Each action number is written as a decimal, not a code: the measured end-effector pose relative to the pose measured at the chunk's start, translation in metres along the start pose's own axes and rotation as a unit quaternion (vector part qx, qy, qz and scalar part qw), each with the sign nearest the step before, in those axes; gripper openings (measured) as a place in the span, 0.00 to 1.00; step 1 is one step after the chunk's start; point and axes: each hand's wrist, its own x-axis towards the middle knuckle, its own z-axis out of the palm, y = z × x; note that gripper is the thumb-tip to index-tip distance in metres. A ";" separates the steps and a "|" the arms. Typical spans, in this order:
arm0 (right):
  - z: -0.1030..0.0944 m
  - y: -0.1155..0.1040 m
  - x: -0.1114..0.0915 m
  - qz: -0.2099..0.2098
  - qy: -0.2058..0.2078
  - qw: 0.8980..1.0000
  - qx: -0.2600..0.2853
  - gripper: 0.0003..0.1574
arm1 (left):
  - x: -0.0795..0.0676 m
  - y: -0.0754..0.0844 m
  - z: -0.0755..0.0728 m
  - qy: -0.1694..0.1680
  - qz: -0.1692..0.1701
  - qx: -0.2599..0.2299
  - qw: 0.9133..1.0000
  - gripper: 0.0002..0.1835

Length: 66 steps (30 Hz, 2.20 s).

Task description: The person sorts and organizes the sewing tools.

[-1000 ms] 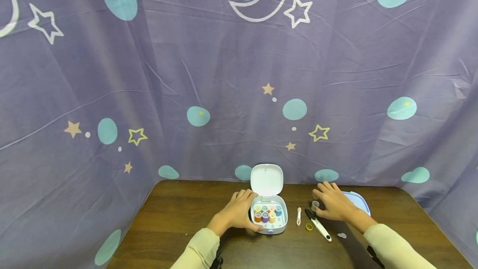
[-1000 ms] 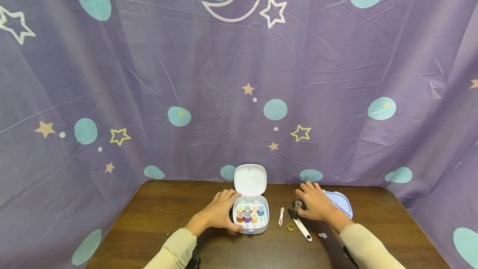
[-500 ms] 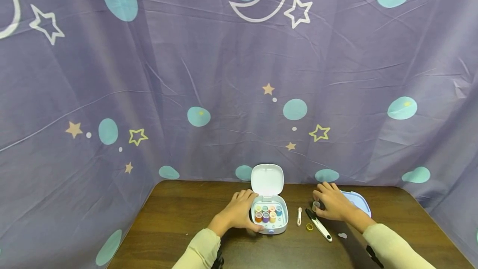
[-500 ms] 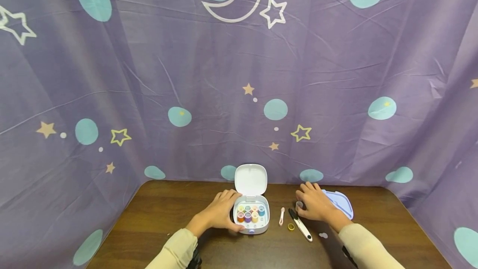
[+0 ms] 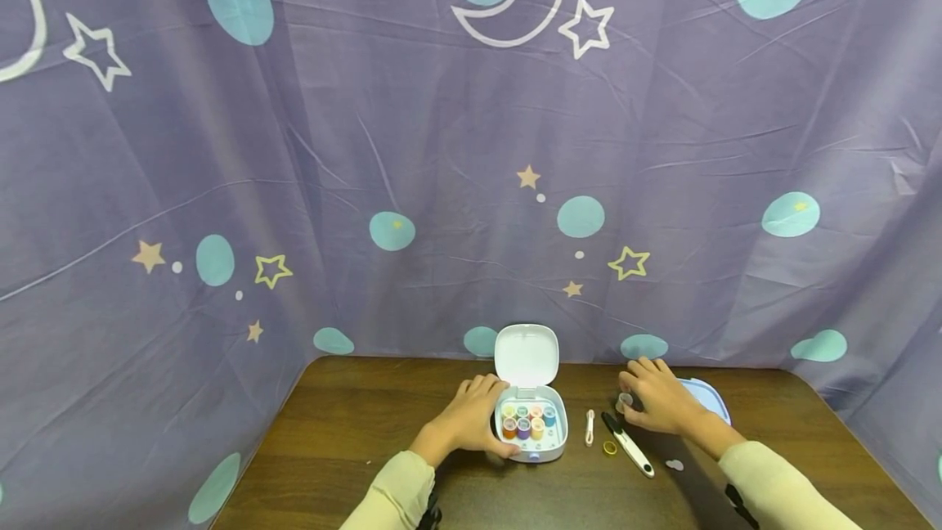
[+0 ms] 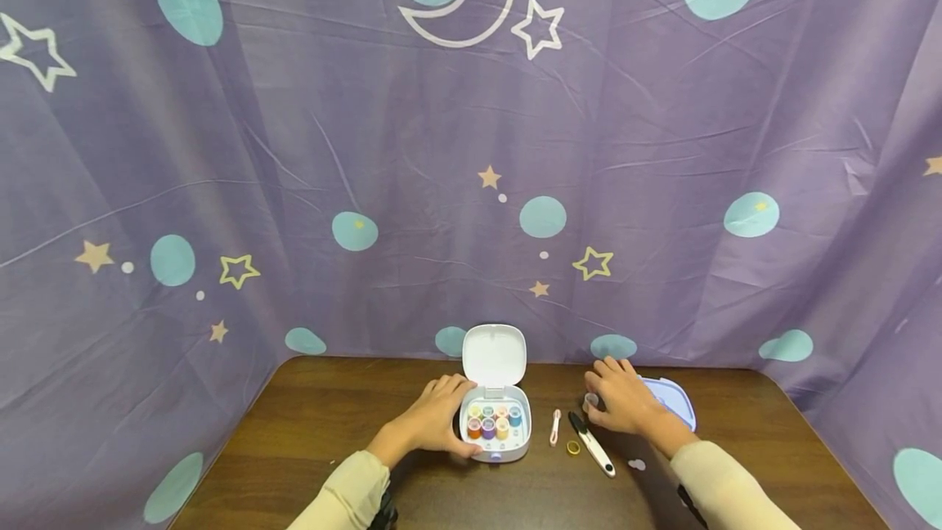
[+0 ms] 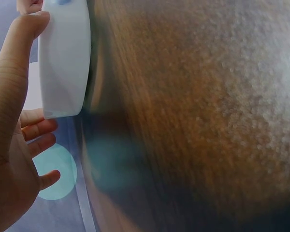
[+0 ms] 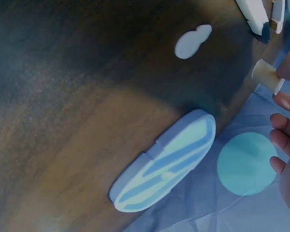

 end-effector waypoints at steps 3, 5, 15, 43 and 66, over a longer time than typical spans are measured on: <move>-0.004 0.001 0.003 -0.005 0.006 1.000 0.001 0.20 | 0.000 -0.001 0.001 0.002 0.001 0.004 1.000 0.53; -0.007 0.002 0.007 -0.009 0.013 1.000 0.001 0.20 | 0.001 -0.001 0.002 0.001 0.000 0.007 1.000 0.53; -0.029 -0.011 0.036 -0.022 0.024 0.999 0.020 0.17 | 0.001 -0.001 0.002 0.007 0.003 0.008 1.000 0.53; -0.032 -0.074 0.085 -0.119 -0.032 0.991 0.047 0.17 | 0.000 -0.004 0.003 0.003 0.002 -0.005 1.000 0.54; -0.025 -0.095 0.090 -0.105 -0.173 0.978 0.045 0.15 | 0.001 -0.004 0.003 0.005 0.002 -0.004 1.000 0.53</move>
